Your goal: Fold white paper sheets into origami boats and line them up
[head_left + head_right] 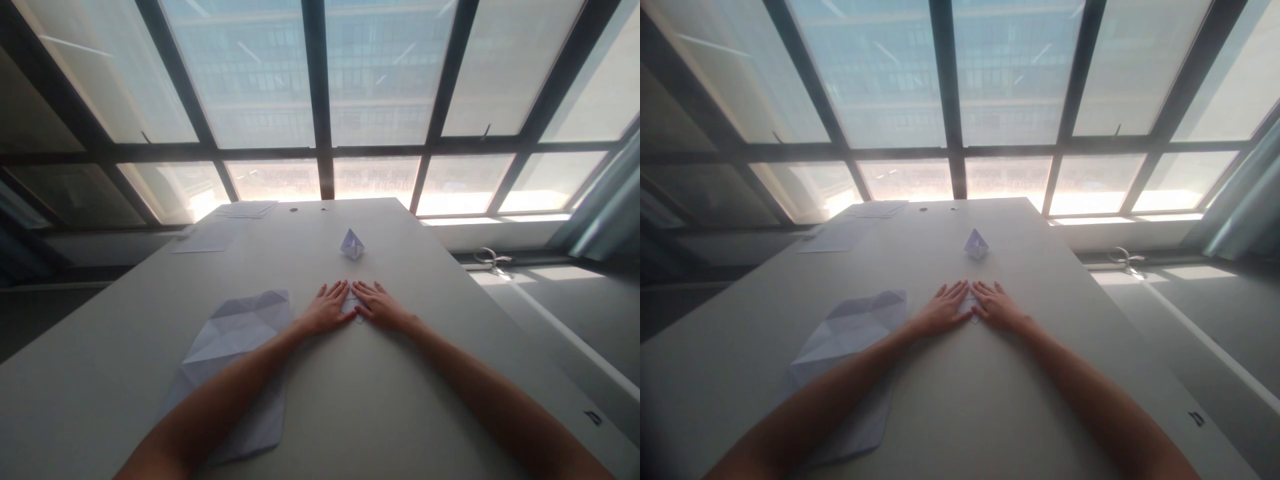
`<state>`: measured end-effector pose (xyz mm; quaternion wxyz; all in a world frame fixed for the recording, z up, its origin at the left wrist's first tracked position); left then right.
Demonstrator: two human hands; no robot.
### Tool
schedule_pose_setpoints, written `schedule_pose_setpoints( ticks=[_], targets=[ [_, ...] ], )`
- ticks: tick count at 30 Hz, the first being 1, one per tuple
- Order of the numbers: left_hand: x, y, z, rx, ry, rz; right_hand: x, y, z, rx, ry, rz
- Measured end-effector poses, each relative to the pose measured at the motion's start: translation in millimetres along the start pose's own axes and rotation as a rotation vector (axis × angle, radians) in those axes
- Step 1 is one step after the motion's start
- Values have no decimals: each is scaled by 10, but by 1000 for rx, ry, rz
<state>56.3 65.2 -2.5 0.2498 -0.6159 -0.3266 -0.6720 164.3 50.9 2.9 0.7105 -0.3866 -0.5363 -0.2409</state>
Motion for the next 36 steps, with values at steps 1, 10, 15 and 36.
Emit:
schedule_pose_setpoints(
  ticks=[1, 10, 15, 36],
  targets=[
    [0, 3, -1, 2, -3, 0, -7, -1, 2, -8, -11, -10],
    [38, 30, -11, 1, 3, -4, -6, 4, 3, -46, -37, -54],
    [50, 37, -14, -2, 14, -5, 0, 14, -3, -42, -19, -41],
    [15, 41, -4, -15, -24, -2, 0, 17, 5, -61, -26, -37]
  ],
)
Point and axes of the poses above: each hand's wrist, its own z-axis towards the middle knuckle, its own x-axis out of the back of the hand, y = z × x, the point moved 9 cm from there along z, towards the middle knuckle, and after that the axes turned 1 degree about x, right-handed, at the moved point
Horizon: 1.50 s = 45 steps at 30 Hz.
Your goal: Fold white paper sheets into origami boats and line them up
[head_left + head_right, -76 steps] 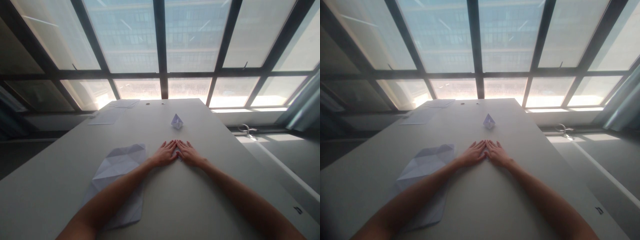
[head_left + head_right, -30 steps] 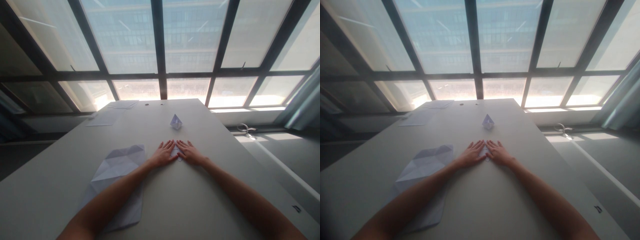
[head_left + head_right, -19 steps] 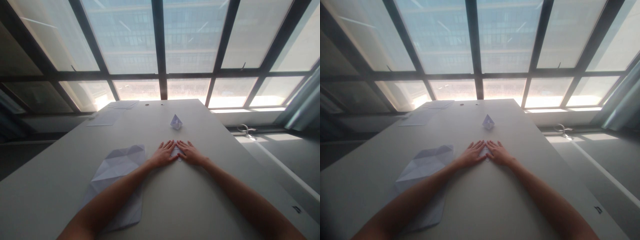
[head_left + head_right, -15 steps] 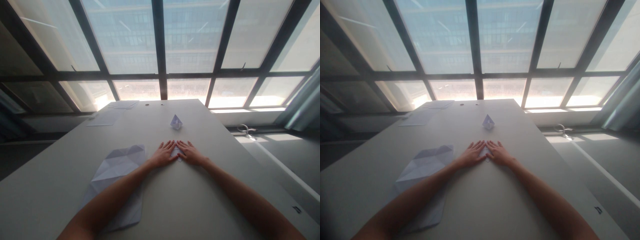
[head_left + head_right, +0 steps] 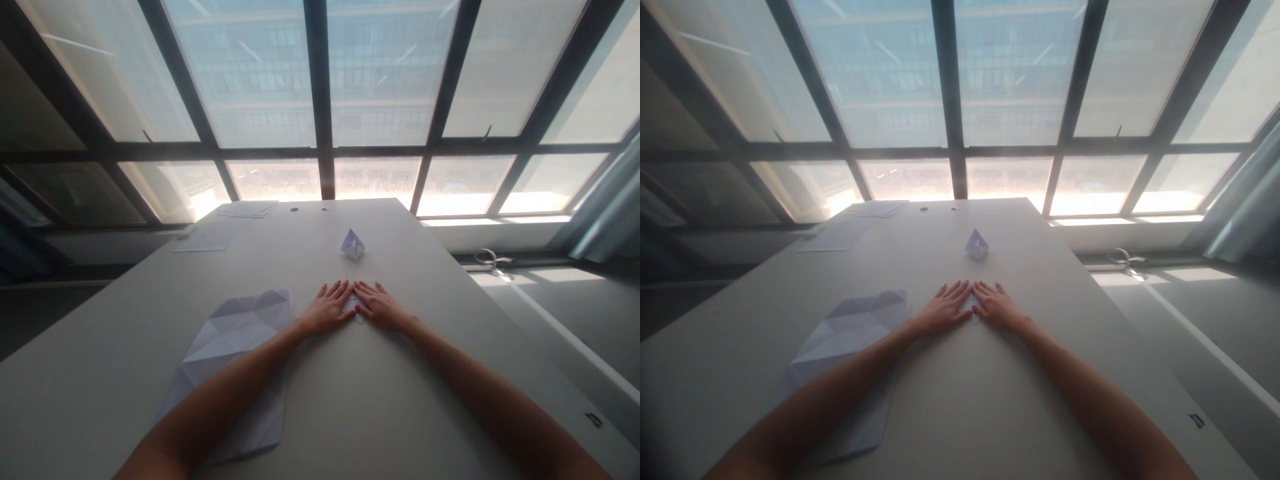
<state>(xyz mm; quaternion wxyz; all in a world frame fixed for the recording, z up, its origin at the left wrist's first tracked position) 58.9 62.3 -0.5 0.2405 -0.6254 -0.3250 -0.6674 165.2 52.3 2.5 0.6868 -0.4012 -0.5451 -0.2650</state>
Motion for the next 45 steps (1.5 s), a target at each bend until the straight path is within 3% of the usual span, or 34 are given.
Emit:
schedule_pose_setpoints(
  ticks=[10, 29, 33, 36, 40, 45],
  targets=[
    [-15, -22, 5, 16, 21, 1, 10, 12, -7, -17, 22, -1],
    [-89, -344, -13, 365, 65, 24, -3, 92, 0, -151, 76, -120],
    [-32, -329, -8, 317, 142, -22, -15, 153, -11, -201, 86, -66],
    [48, -231, 19, 182, 193, -72, -17, 171, -15, -207, 98, -21],
    [60, -61, 50, -16, 171, -100, 4, 182, -13, -187, 144, 46],
    [37, -67, 48, -7, 164, -96, 104, 289, -26, -240, 289, 106]
  ],
)
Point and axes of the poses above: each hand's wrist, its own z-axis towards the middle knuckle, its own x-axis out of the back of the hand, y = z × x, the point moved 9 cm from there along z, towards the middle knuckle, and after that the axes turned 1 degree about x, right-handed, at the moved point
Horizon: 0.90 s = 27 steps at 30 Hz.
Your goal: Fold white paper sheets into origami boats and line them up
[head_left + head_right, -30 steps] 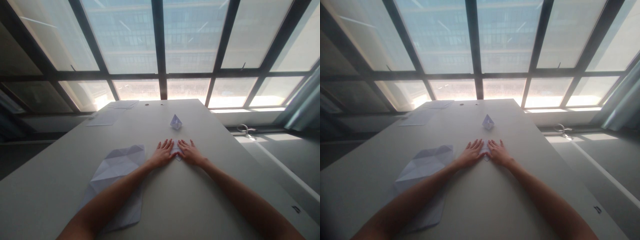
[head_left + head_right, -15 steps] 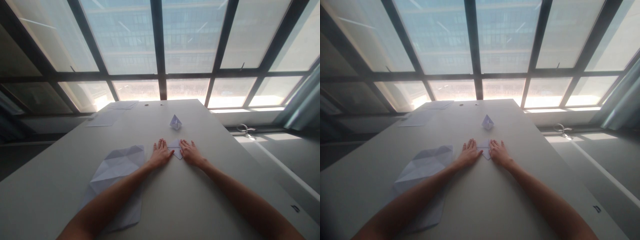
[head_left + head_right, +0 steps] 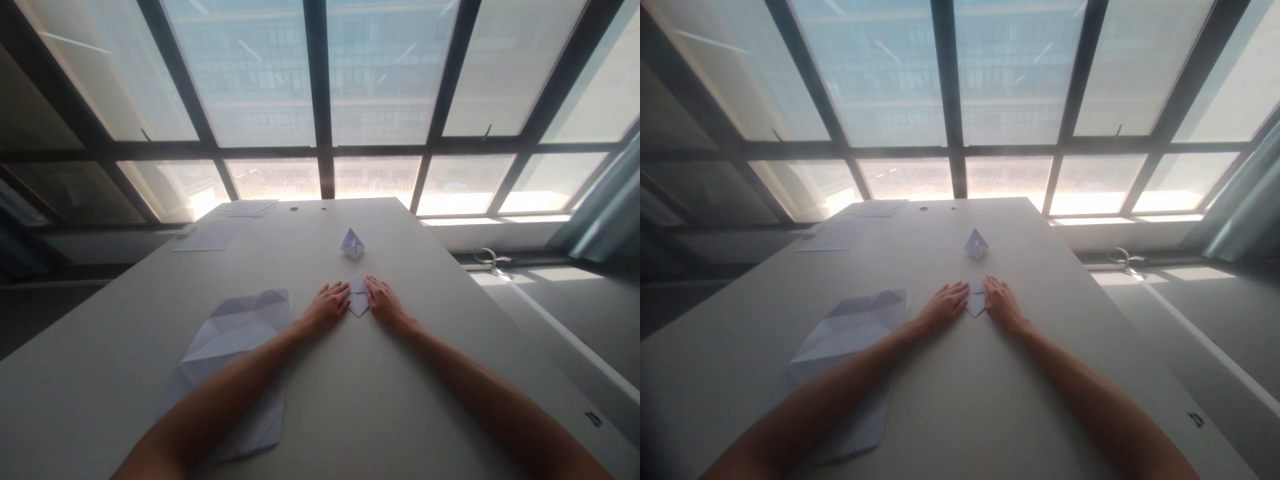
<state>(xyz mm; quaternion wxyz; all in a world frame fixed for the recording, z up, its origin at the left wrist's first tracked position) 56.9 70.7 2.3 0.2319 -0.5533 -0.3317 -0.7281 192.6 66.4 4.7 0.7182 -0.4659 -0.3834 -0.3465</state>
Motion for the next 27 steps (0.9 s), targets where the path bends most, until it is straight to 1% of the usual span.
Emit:
schedule_pose_setpoints(
  ticks=[3, 6, 12, 16, 21, 27],
  targets=[
    [21, -15, -11, 23, 15, 26, 95, 57, 9, -39, 99, 12],
    [37, -11, -17, 29, 20, 41, 152, 75, 2, -51, 146, 12],
    [44, 5, -27, 26, 11, 52, 140, 8, -5, 8, 123, -21],
    [44, 18, -30, 10, 3, 49, 128, 5, -4, 16, 116, -35],
    [33, -13, -22, 35, -6, 37, 136, 2, -6, 26, 127, -21],
    [74, -20, -13, 32, 39, 14, 155, -25, -10, 51, 144, 4]
  ],
)
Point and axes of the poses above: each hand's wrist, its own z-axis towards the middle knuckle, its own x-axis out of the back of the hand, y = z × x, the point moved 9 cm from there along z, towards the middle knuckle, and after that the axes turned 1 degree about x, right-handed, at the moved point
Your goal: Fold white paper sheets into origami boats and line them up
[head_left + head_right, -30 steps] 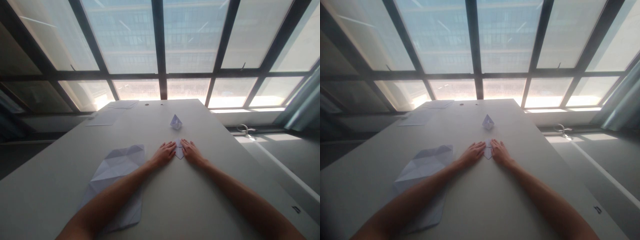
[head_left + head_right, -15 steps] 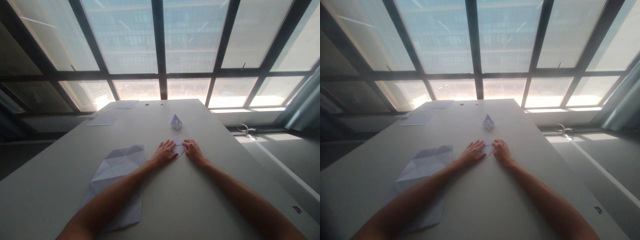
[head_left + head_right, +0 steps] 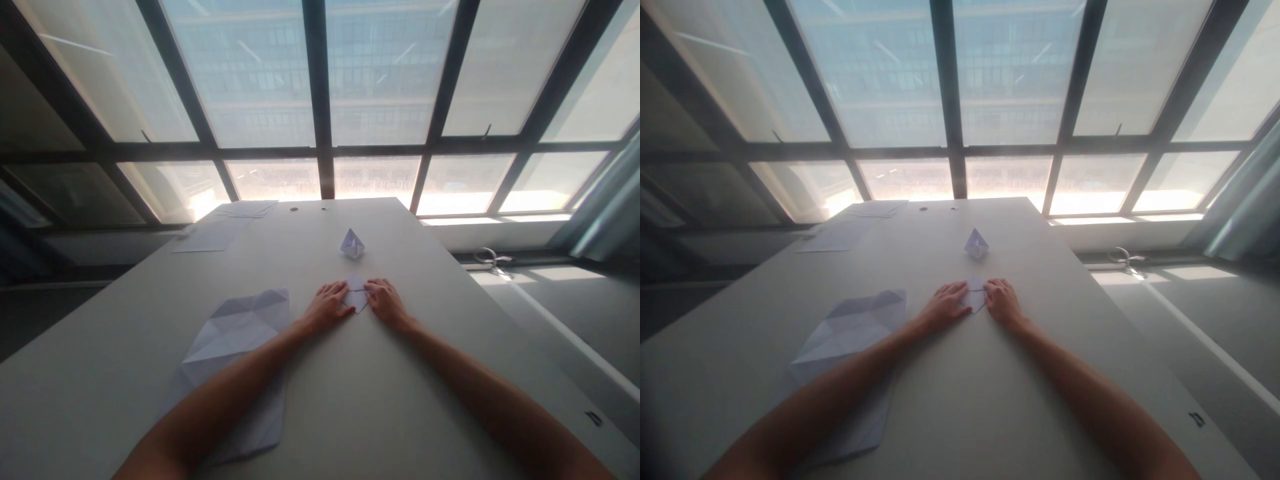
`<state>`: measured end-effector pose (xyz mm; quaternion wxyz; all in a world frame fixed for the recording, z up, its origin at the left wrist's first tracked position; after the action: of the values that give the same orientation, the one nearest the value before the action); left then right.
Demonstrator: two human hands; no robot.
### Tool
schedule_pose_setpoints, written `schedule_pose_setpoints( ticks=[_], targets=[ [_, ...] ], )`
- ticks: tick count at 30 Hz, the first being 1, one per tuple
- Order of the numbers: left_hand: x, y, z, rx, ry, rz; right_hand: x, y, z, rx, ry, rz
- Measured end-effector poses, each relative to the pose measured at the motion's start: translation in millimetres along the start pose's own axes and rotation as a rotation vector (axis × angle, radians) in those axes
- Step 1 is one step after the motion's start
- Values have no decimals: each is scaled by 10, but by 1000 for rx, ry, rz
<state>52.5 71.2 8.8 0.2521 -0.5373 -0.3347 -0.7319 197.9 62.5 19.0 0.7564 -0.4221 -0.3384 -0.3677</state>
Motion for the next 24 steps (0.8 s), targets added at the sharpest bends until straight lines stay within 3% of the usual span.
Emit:
schedule_pose_setpoints(
  ticks=[14, 24],
  targets=[
    [104, 45, -5, -49, 49, -59, 63, 69, -8, -70, 51, 36],
    [139, 54, 21, -14, 41, -71, -28, -132, -31, 64, -166, -54]
  ],
)
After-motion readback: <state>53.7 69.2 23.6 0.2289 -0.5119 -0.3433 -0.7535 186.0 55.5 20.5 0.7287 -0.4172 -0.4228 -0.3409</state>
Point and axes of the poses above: each hand's wrist, its own z-axis towards the middle knuckle, its own x-axis out of the back of the hand, y = z × x, the point moved 9 cm from there along z, towards the middle knuckle, and after that the axes turned 1 degree about x, right-handed, at the moved point
